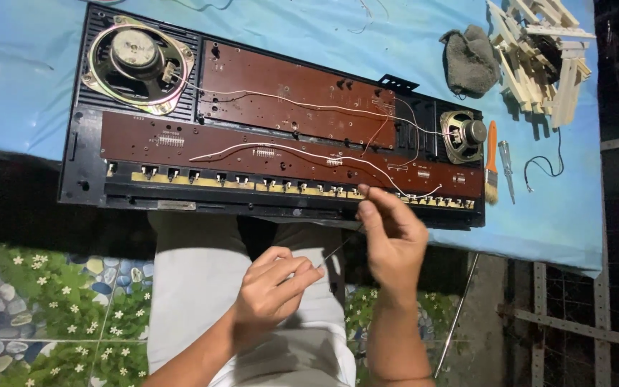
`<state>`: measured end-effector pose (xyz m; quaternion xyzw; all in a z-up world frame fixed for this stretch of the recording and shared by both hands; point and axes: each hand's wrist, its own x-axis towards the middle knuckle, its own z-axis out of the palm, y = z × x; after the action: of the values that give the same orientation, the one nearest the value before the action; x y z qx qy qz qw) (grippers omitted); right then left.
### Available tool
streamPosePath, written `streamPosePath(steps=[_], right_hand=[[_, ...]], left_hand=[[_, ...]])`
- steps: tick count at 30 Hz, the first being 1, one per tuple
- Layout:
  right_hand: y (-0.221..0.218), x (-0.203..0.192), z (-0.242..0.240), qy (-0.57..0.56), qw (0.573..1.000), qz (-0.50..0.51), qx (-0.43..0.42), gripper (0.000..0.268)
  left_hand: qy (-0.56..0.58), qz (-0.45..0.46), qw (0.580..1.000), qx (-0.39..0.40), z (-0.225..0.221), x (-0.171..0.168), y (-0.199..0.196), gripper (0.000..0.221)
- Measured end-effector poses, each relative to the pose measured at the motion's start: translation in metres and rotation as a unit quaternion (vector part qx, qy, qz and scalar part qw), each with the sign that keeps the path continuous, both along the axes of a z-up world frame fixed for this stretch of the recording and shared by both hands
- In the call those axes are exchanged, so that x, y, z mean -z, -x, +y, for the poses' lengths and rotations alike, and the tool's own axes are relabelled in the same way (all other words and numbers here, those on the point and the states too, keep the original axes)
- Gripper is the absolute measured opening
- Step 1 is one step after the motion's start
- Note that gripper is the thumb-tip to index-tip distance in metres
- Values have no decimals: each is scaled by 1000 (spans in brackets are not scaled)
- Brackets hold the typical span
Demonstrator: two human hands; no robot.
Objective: Repairing the internal wiring of an electronic keyboard by stripping, twisting, and routing wires.
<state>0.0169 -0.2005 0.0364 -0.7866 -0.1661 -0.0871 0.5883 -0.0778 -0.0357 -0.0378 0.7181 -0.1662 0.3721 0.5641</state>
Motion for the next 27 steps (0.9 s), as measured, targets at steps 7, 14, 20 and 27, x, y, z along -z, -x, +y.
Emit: streamPosePath(steps=[7, 14, 20, 27], right_hand=[[-20, -44, 9, 181, 979, -93, 2, 20], [-32, -57, 23, 335, 919, -204, -40, 14], [-53, -51, 17, 357, 884, -287, -95, 2], [-62, -46, 24, 367, 876, -287, -122, 2]], left_hand=[[-34, 5, 998, -52, 11, 32, 8, 27], [-54, 117, 988, -81, 26, 65, 12, 27], [-127, 266, 952, -86, 40, 116, 15, 18], [-209, 302, 930, -29, 41, 110, 12, 16]])
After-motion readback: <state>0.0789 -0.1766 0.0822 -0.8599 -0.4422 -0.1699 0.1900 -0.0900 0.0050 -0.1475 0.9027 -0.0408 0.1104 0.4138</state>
